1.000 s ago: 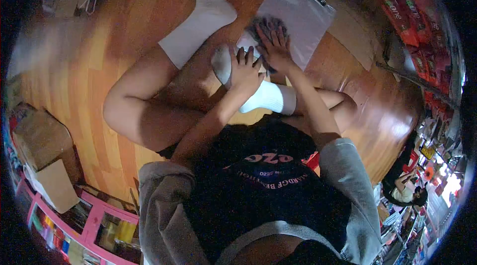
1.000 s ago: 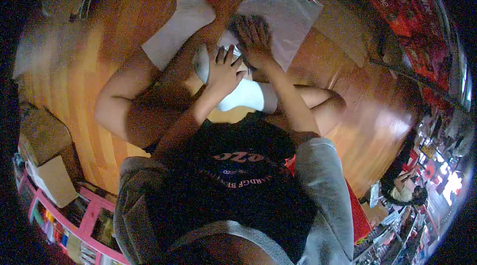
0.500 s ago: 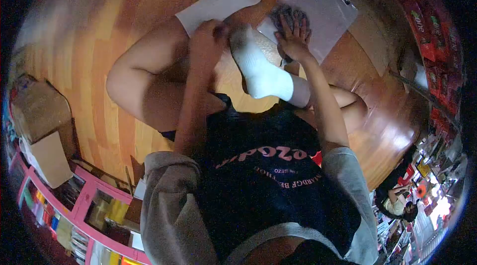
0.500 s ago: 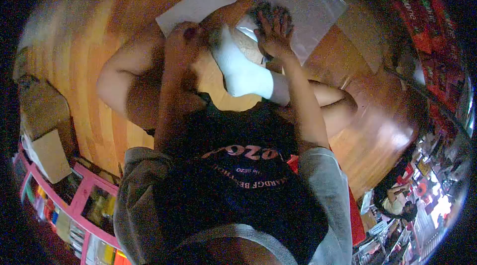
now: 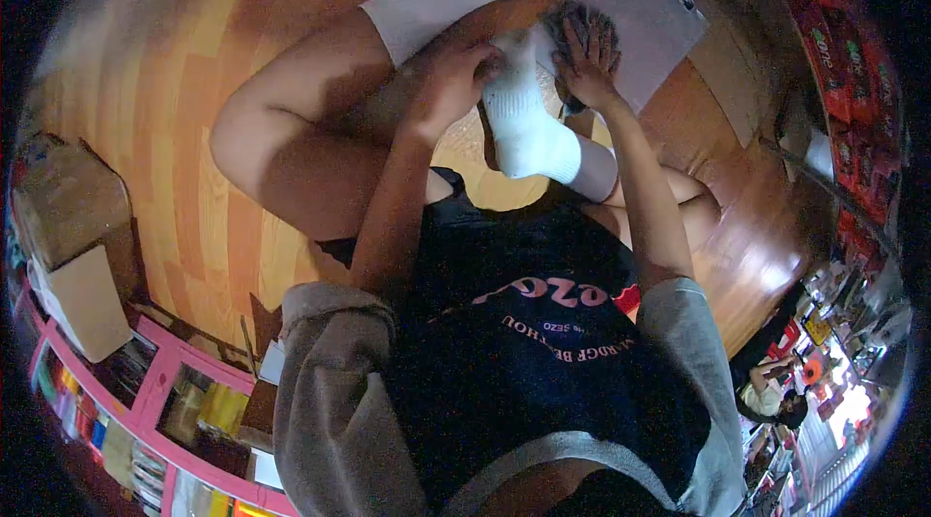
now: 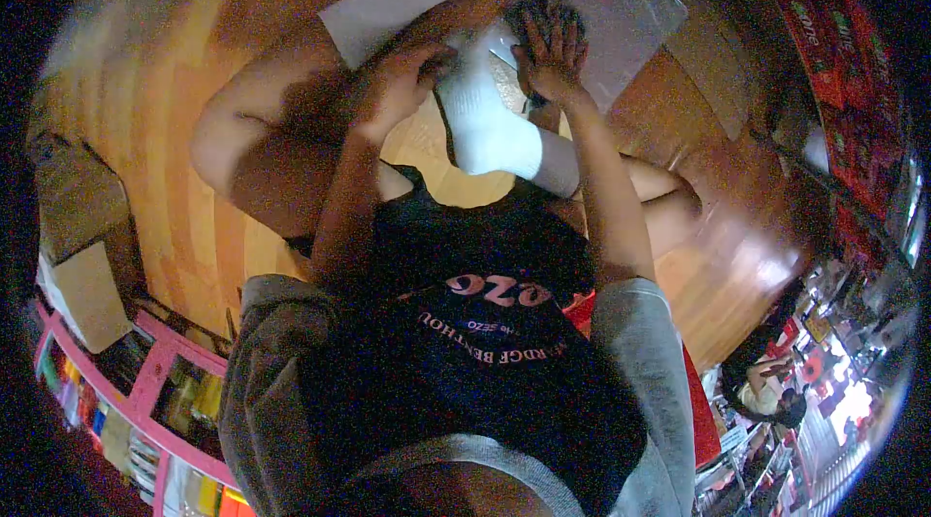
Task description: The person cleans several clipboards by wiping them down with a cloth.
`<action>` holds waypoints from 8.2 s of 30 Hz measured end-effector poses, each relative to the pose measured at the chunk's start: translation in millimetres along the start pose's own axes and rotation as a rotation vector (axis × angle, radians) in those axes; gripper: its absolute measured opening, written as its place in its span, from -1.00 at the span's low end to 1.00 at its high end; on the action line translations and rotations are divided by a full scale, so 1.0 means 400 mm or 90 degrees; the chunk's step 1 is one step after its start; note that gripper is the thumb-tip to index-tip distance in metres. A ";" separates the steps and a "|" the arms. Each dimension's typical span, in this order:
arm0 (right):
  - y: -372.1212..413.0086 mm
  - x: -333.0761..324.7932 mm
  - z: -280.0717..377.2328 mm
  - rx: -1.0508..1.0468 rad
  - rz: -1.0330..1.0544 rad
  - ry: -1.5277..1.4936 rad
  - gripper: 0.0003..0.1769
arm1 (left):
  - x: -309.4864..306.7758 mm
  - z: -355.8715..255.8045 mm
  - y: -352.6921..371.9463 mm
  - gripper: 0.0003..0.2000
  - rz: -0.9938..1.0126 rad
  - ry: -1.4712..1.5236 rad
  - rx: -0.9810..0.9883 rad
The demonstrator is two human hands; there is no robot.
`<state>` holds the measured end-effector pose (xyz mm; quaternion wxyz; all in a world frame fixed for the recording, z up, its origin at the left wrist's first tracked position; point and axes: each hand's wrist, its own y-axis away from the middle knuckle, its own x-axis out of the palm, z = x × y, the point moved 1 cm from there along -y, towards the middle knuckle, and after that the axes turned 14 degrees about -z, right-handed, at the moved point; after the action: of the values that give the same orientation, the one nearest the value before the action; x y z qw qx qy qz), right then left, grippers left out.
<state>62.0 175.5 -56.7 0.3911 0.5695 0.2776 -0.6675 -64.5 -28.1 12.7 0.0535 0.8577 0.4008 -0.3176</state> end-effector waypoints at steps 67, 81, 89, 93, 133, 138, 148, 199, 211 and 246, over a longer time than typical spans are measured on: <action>0.013 0.007 -0.003 -0.004 -0.071 -0.071 -0.33 | 0.050 0.020 -0.034 -0.58 0.064 -0.027 -0.109; 0.013 0.016 -0.011 -0.015 -0.087 -0.039 -0.34 | 0.078 0.086 -0.018 -0.72 0.077 -0.008 -0.205; 0.012 0.028 -0.017 -0.021 -0.116 -0.078 -0.34 | 0.110 0.186 -0.002 -0.71 0.052 -0.043 -0.313; 0.009 0.018 -0.014 -0.009 -0.088 -0.081 -0.35 | 0.157 0.213 0.030 -0.63 0.170 -0.261 -0.034; 0.017 0.035 -0.012 0.001 -0.171 -0.057 -0.37 | -0.888 0.492 0.127 -0.30 -0.251 -1.003 -0.430; 0.030 -0.040 0.015 -0.060 -0.033 0.002 -0.37 | -0.412 0.227 -0.041 -0.33 -0.222 -0.503 0.090; 0.052 -0.092 -0.333 -0.150 -0.400 0.067 -0.39 | 0.344 -0.068 -0.027 -0.08 0.177 -0.464 0.196; 0.138 -0.161 -0.041 -0.031 -0.200 -0.204 -0.51 | 0.374 -0.068 0.006 -0.70 0.215 0.886 -0.730; -0.089 -0.077 -0.298 0.036 -0.217 0.108 -0.43 | 0.423 0.005 0.049 -0.65 0.219 0.847 -0.796; -0.002 -0.188 -0.131 -0.041 -0.203 0.057 -0.60 | 0.399 -0.096 0.016 -0.71 -0.050 0.764 -0.886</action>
<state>93.1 234.1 6.3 0.2856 0.5343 0.4029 -0.6860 35.7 85.2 -51.9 0.3299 0.6387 0.4912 0.4919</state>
